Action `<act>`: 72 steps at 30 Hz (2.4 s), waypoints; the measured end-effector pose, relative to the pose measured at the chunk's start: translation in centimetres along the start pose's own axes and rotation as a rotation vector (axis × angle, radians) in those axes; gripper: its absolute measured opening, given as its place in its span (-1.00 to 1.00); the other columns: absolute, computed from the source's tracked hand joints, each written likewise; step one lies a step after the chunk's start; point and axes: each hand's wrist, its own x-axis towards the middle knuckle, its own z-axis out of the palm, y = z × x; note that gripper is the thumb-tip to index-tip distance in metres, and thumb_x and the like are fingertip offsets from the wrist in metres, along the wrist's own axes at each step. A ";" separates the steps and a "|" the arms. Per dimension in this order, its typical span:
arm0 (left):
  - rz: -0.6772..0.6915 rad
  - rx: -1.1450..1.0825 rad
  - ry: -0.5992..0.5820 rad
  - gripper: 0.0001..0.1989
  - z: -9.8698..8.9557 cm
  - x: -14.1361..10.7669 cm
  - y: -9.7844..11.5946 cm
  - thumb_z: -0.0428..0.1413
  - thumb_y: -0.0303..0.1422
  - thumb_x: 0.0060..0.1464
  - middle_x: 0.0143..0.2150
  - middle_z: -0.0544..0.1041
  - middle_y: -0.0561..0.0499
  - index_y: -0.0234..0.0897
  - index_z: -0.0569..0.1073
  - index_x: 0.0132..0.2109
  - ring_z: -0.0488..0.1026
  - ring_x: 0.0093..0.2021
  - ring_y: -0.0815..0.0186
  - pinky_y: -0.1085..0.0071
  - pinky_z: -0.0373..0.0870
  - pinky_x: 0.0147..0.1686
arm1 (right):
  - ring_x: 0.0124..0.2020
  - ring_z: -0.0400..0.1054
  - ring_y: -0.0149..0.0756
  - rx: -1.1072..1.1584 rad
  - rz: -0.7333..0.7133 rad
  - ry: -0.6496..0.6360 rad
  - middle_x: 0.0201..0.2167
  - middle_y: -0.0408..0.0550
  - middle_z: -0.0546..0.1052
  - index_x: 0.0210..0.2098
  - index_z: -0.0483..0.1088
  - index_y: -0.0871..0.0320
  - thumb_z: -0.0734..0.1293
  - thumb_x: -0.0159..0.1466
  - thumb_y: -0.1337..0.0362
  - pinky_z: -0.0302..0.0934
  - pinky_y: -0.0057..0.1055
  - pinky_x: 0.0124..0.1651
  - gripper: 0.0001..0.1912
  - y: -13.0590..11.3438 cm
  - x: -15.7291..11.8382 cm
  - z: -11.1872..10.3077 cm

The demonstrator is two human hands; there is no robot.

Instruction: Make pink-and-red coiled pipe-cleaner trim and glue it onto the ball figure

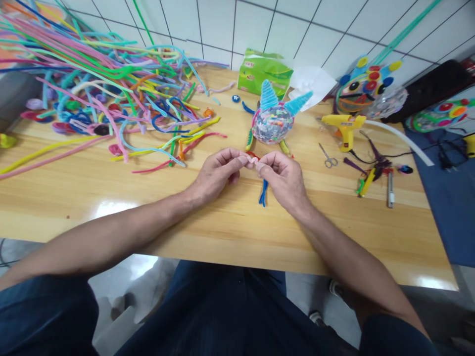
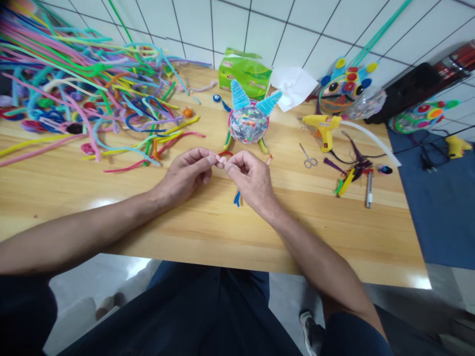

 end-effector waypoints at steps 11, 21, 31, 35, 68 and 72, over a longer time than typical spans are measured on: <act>0.115 0.248 -0.058 -0.56 -0.1 -0.2 -0.2 0.43 0.08 0.13 -0.35 0.68 -0.02 -0.24 0.68 -0.28 0.30 -0.54 0.44 0.45 0.22 -0.52 | -0.42 0.35 -0.37 -0.072 -0.058 -0.051 -0.45 -0.17 0.58 -0.37 0.49 0.07 0.47 0.33 0.12 0.22 -0.36 -0.33 -0.78 0.3 0.0 -0.3; 0.076 0.311 -0.047 -0.64 -0.3 -0.1 -0.3 0.41 -0.01 0.15 -0.50 0.56 0.06 -0.25 0.69 -0.29 0.25 -0.59 0.45 0.46 0.13 -0.58 | -0.37 0.47 -0.32 -0.200 -0.139 -0.084 -0.38 -0.12 0.66 -0.34 0.51 0.06 0.43 0.37 0.20 0.31 -0.32 -0.26 -0.84 0.4 0.0 -0.5; 0.057 0.136 0.064 -0.60 -0.2 0.2 0.3 0.46 0.02 0.09 -0.25 0.73 -0.05 -0.26 0.69 -0.28 0.32 -0.53 0.46 0.48 0.22 -0.54 | -0.33 0.46 -0.33 -0.130 -0.086 -0.082 -0.34 -0.14 0.64 -0.25 0.54 0.08 0.52 0.33 0.13 0.32 -0.33 -0.23 -0.83 0.2 0.6 -2.3; 0.006 0.166 -0.016 -0.59 -0.3 0.0 0.3 0.46 0.01 0.09 -0.23 0.72 -0.03 -0.26 0.68 -0.19 0.31 -0.50 0.47 0.49 0.23 -0.51 | -0.35 0.42 -0.34 -0.208 -0.142 -0.060 -0.39 -0.17 0.59 -0.31 0.52 0.08 0.48 0.37 0.15 0.30 -0.34 -0.22 -0.82 0.1 0.7 -2.6; 0.470 0.908 -0.193 -0.82 -1.2 -0.9 -0.1 0.24 -0.37 0.34 -0.38 0.71 0.00 -0.31 0.74 -0.18 0.48 -0.47 0.41 0.48 0.26 -0.42 | -0.37 0.35 -0.30 -0.524 -0.472 -0.167 -0.41 -0.16 0.52 -0.37 0.42 0.06 0.39 0.29 0.40 0.21 -0.29 -0.22 -0.86 0.6 0.4 -2.3; 0.310 0.722 -0.188 -0.72 -1.1 -0.5 0.0 0.27 -0.18 0.33 -0.40 0.68 0.02 -0.32 0.74 -0.16 0.44 -0.47 0.40 0.48 0.25 -0.45 | -0.37 0.37 -0.31 -0.499 -0.425 -0.156 -0.42 -0.16 0.51 -0.37 0.45 0.07 0.41 0.31 0.37 0.21 -0.30 -0.23 -0.87 0.5 0.5 -2.3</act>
